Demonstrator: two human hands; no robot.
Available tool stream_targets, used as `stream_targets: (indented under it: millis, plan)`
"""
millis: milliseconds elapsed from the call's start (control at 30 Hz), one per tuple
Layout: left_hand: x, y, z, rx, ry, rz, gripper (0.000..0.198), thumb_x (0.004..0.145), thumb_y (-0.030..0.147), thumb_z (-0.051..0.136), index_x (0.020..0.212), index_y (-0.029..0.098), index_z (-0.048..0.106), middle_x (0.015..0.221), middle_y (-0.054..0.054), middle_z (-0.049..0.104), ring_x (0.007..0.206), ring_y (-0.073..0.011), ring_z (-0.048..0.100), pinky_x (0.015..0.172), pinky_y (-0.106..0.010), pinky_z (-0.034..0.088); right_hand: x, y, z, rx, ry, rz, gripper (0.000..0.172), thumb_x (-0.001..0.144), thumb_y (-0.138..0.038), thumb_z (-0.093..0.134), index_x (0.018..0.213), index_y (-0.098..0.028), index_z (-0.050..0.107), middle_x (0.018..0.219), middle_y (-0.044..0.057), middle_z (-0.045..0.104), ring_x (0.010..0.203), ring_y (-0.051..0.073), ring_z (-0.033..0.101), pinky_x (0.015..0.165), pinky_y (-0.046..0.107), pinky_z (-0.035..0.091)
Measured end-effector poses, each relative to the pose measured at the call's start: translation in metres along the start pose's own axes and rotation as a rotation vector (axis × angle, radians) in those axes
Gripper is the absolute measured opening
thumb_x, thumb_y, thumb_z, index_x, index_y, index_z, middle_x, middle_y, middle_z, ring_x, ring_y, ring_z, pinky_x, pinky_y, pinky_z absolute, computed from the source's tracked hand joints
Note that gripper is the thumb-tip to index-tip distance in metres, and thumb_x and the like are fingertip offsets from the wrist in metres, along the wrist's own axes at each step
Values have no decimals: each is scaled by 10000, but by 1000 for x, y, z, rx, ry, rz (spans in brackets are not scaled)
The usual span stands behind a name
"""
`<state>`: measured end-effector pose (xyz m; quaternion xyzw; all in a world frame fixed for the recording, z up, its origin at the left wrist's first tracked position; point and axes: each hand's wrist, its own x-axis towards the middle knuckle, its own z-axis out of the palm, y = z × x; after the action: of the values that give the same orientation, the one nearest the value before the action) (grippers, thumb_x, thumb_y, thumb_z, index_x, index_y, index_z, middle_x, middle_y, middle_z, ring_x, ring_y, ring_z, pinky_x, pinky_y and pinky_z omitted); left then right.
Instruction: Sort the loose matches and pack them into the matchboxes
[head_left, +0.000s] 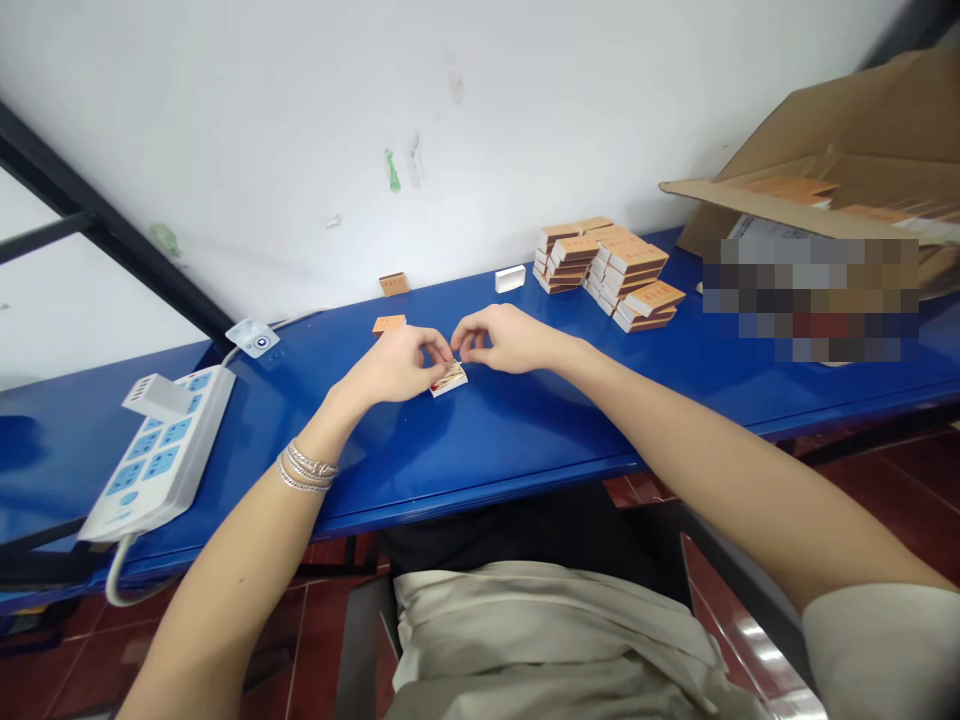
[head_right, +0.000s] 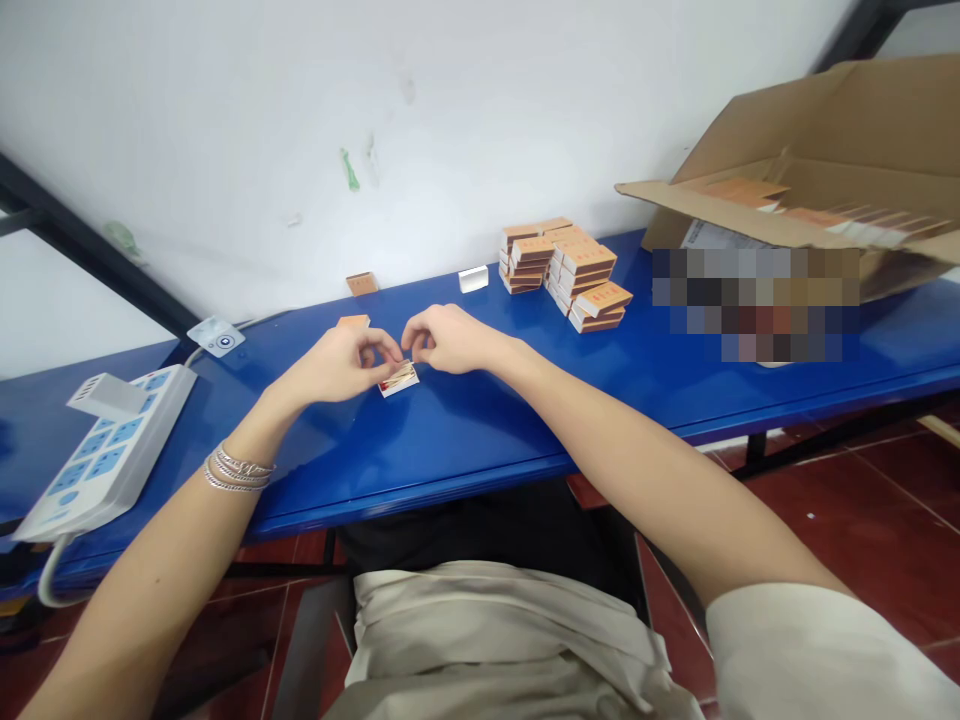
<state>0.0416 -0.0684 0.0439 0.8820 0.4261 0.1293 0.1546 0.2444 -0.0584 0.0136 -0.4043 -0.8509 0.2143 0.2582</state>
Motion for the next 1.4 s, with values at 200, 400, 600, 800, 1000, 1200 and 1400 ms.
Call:
stream_targets:
  millis: [200,400,600,800,1000,1200,1400]
  plan:
    - [-2,-17,-15,144,29,-84,177,761,299,591,881,210,685,913,-45,729,790,-210,648,759,-339,494,1,1,8,39,-13,0,270,749,-63,599,972,-158,718,843,39,748,765,138,677,725,248,497]
    - [0,-37,-17,304,156,-274,223,732,231,584,936,218,676,967,-90,705,899,-290,644,837,-423,486,2,0,11,41,71,-56,269,745,-61,578,955,-149,722,859,47,738,767,137,656,740,256,489]
    - [7,-71,-10,398,239,-263,512,746,214,585,1253,140,590,1184,-168,581,1158,-330,535,1015,-463,439,4,1,13,31,54,-72,232,748,-84,607,928,-162,731,882,43,731,733,134,623,713,265,475]
    - [19,-96,0,344,179,-154,680,772,231,577,1428,100,454,1422,-178,471,1320,-324,433,1122,-435,357,2,-1,13,95,20,-116,389,715,-300,768,1085,-191,719,1095,62,719,907,176,640,776,289,490]
    - [26,-95,3,267,169,-98,515,833,260,539,1316,84,578,1333,-167,596,1220,-291,552,1083,-421,397,2,-5,18,39,-51,-82,394,707,-211,774,1096,-197,719,1084,52,733,949,189,660,824,294,490]
    - [18,-72,6,77,168,-33,443,788,383,656,1162,147,685,1189,-133,666,1013,-254,636,933,-392,490,4,4,12,-62,112,4,374,749,-252,750,1107,-158,702,1065,82,727,938,217,662,846,330,481]
    - [15,-52,0,-385,143,-66,423,830,492,645,1086,161,708,1039,-90,709,927,-210,632,858,-347,488,4,7,8,-100,164,45,313,764,-258,735,1064,-169,713,1050,83,731,925,226,660,834,346,485]
